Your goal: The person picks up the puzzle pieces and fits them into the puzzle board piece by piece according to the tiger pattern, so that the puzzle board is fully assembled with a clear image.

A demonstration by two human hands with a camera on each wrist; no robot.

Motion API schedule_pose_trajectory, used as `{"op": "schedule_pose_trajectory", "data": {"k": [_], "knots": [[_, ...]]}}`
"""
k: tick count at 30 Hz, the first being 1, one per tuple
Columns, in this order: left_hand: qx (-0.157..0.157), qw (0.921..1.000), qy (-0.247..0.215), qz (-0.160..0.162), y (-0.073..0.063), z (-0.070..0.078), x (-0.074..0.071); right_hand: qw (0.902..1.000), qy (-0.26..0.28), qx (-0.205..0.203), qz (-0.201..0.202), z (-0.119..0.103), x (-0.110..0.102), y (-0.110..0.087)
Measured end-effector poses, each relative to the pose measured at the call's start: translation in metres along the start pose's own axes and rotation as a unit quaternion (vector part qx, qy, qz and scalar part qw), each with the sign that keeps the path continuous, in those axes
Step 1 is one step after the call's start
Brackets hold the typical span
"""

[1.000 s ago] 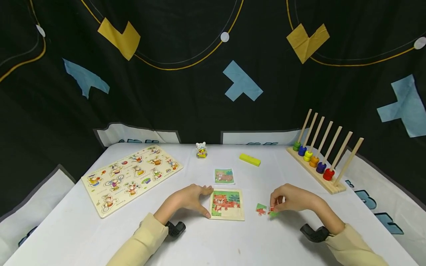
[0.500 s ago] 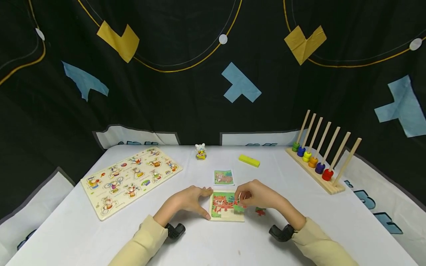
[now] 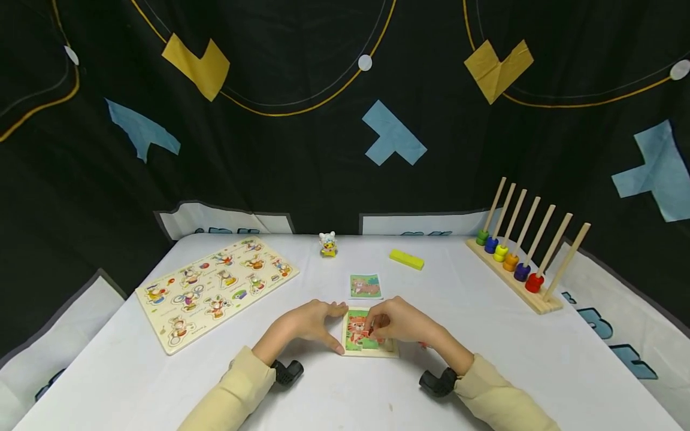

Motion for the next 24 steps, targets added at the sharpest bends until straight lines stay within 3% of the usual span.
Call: {"op": "schedule_pose_trajectory", "data": {"k": [24], "knots": [[-0.01,0.9999,0.001,-0.004,-0.0005,-0.0012,0.0006,0.9991,-0.033,0.002,0.026,-0.0021,0.0068,-0.0008]]}}
Point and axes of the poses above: each hand's wrist, its own y-axis towards the middle knuckle, its own x-axis out of the palm, z = x × y, the point moved 7 cm from there along y, towards the middle knuckle, and after that the axes turned 2 degrees about x, right-handed, at the moved point
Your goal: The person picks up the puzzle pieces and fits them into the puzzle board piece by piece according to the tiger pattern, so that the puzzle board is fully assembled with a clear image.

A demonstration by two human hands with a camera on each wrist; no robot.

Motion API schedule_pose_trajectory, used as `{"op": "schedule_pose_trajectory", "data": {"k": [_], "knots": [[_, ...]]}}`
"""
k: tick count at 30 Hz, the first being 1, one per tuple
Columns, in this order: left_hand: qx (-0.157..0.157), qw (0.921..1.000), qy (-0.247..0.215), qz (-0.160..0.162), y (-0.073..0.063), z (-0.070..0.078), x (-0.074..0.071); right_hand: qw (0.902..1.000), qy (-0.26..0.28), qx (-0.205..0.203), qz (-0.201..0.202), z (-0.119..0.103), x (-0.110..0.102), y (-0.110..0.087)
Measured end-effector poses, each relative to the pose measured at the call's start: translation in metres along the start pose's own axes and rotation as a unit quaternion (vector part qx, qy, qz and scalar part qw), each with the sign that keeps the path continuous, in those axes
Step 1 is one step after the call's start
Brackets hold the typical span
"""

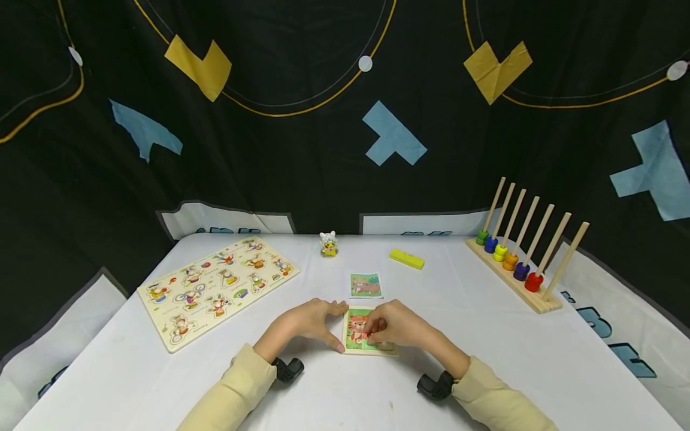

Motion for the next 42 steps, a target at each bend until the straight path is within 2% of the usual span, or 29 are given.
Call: {"op": "schedule_pose_trajectory", "data": {"k": [9,17,23,27,33,38,42], "knots": [[-0.002,1.0,-0.002,0.0,-0.001,-0.001,0.0,0.9999,-0.012,0.001,0.001,0.0,0.001,0.001],[0.009,0.9999,-0.007,0.002,0.001,0.002,-0.002,0.9998,-0.015,0.009,-0.006,-0.001,-0.003,-0.001],[0.009,1.0,0.001,0.0,0.0,0.002,-0.002,0.9993,-0.019,0.02,-0.024,-0.001,-0.001,-0.003],[0.009,1.0,0.001,0.0,-0.001,0.001,0.0,0.9989,-0.015,0.01,-0.044,-0.003,-0.001,-0.004],[0.009,1.0,-0.001,-0.002,0.002,0.001,0.001,0.9965,-0.045,0.01,-0.07,-0.003,-0.017,-0.014],[0.007,0.9999,0.009,-0.002,0.004,0.001,0.0,0.9958,-0.071,0.028,-0.051,0.007,-0.039,-0.027],[0.003,0.9999,0.016,-0.003,0.001,0.0,0.0,0.995,-0.069,0.053,-0.049,0.02,-0.047,-0.039]]}}
Point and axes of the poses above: each hand's wrist, its own y-axis towards the middle knuckle, its own x-axis out of the palm, z = x × y, the point moved 7 cm from there along y, towards the middle knuckle, and after that the axes turned 2 degrees about x, right-handed, at the moved point
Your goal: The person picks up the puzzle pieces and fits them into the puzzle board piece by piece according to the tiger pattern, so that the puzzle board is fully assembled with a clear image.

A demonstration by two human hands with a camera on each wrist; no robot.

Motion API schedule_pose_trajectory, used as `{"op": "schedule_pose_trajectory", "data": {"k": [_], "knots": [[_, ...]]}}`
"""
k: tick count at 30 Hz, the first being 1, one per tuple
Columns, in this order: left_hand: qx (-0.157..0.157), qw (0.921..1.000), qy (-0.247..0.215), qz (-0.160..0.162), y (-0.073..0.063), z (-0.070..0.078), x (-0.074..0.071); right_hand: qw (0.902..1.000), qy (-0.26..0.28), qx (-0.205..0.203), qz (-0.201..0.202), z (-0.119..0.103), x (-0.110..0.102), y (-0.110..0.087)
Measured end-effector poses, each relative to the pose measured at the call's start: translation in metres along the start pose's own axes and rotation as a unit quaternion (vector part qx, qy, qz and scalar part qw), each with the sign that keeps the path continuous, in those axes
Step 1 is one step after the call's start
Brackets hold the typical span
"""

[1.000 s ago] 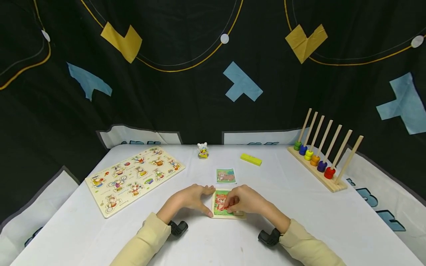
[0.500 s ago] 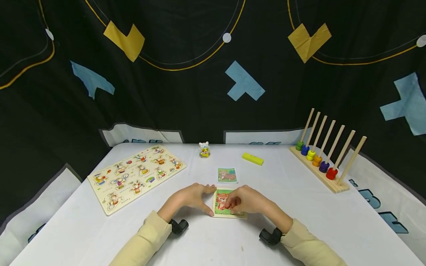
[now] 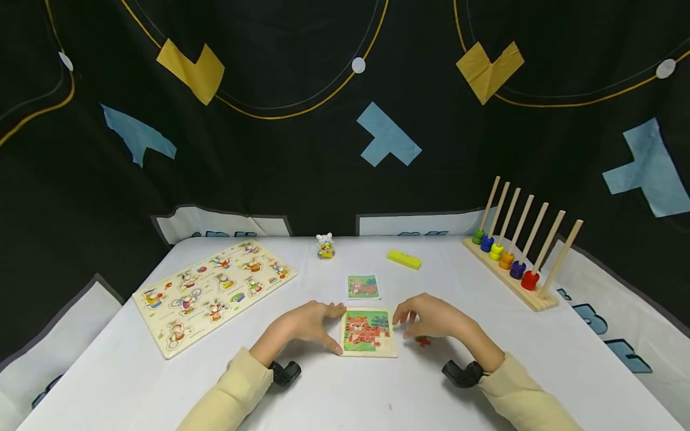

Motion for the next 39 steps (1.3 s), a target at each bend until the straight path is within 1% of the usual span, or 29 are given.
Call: {"op": "schedule_pose_trajectory", "data": {"k": [5,8,14,21,24,26,29,33,36,39], "knots": [[0.004,1.0,-0.004,-0.001,0.001,0.0,0.001,0.9992,0.006,0.04,-0.001,0.02,-0.001,-0.017],[0.011,0.9999,-0.007,0.001,0.001,0.0,0.0,0.9982,0.011,0.06,-0.001,0.028,0.002,-0.021],[0.02,0.9998,-0.008,0.002,-0.002,-0.001,0.001,0.9978,0.026,0.058,-0.02,0.029,0.011,-0.023],[0.029,0.9994,-0.011,0.011,0.0,0.001,-0.002,0.9972,0.014,0.074,0.001,0.029,0.005,-0.027],[0.036,0.9991,-0.018,0.014,0.002,0.003,-0.003,0.9961,0.027,0.084,-0.002,0.032,0.005,-0.031],[0.037,0.999,-0.02,0.013,0.001,0.003,-0.002,0.9957,0.036,0.085,-0.011,0.035,0.007,-0.032],[0.039,0.999,-0.019,0.011,0.001,0.004,-0.002,0.9965,0.032,0.077,-0.012,0.038,0.006,-0.033],[0.039,0.999,-0.017,0.015,0.001,0.004,-0.003,0.9982,0.027,0.052,0.01,0.036,-0.002,-0.031],[0.036,0.9991,-0.017,0.017,0.002,0.004,-0.004,0.9982,0.046,0.028,0.024,0.03,-0.006,-0.026],[0.034,0.9992,-0.017,0.015,0.002,0.003,-0.004,0.9974,0.06,0.019,0.035,0.022,-0.006,-0.019]]}}
Point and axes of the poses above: each hand's wrist, its own y-axis towards the middle knuckle, its own x-axis out of the palm, z = x × y, the point moved 7 cm from there along y, towards the middle knuckle, and after that the axes turned 2 degrees about x, right-handed, at the moved point
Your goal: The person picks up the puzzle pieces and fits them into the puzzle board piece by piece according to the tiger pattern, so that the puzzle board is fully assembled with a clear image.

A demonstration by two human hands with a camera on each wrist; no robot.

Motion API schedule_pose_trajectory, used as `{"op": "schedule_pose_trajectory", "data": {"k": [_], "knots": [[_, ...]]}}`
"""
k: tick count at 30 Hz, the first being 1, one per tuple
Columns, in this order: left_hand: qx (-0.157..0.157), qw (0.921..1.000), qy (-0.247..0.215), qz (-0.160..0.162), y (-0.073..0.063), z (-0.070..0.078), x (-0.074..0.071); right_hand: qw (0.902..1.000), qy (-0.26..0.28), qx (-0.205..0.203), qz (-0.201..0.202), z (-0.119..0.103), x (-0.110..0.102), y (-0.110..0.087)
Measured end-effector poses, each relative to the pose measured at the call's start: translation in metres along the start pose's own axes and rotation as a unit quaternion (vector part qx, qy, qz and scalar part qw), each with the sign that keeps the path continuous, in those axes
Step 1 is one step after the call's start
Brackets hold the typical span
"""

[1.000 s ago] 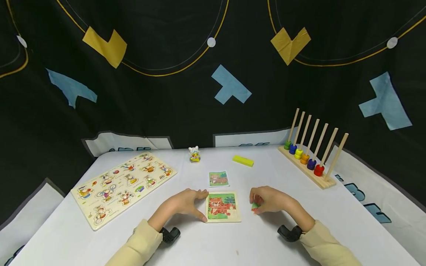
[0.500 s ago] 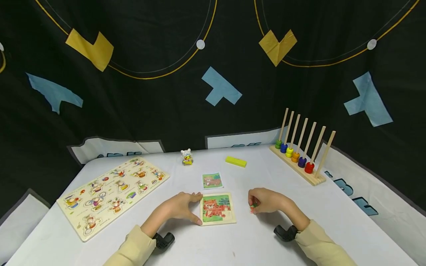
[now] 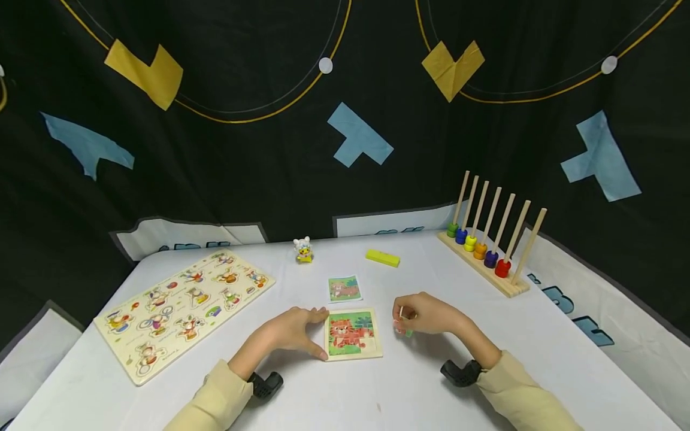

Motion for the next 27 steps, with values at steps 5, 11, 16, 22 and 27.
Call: {"op": "schedule_pose_trajectory", "data": {"k": [5,11,16,22,27], "knots": [[0.001,1.0,-0.001,0.002,-0.001,0.0,-0.001,0.9994,0.031,0.004,0.012,-0.01,0.005,0.012],[-0.007,0.9999,0.006,-0.009,-0.001,-0.001,0.001,0.9973,0.067,-0.032,0.002,-0.02,0.02,0.022],[-0.01,0.9998,0.012,-0.01,0.002,0.001,0.0,0.9967,0.067,-0.038,0.024,-0.024,0.024,0.028],[-0.011,0.9997,0.018,-0.007,0.003,0.0,0.001,0.9943,0.101,-0.034,0.011,-0.026,0.033,0.032],[-0.019,0.9998,0.008,-0.003,-0.001,-0.003,0.003,0.9941,0.102,-0.034,-0.005,-0.029,0.042,0.033]]}}
Point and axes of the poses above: each hand's wrist, its own y-axis towards the middle knuckle, its own x-axis out of the palm, z = x × y, the point moved 7 cm from there along y, towards the middle knuckle, and after that the axes turned 2 degrees about x, right-handed, at the moved point
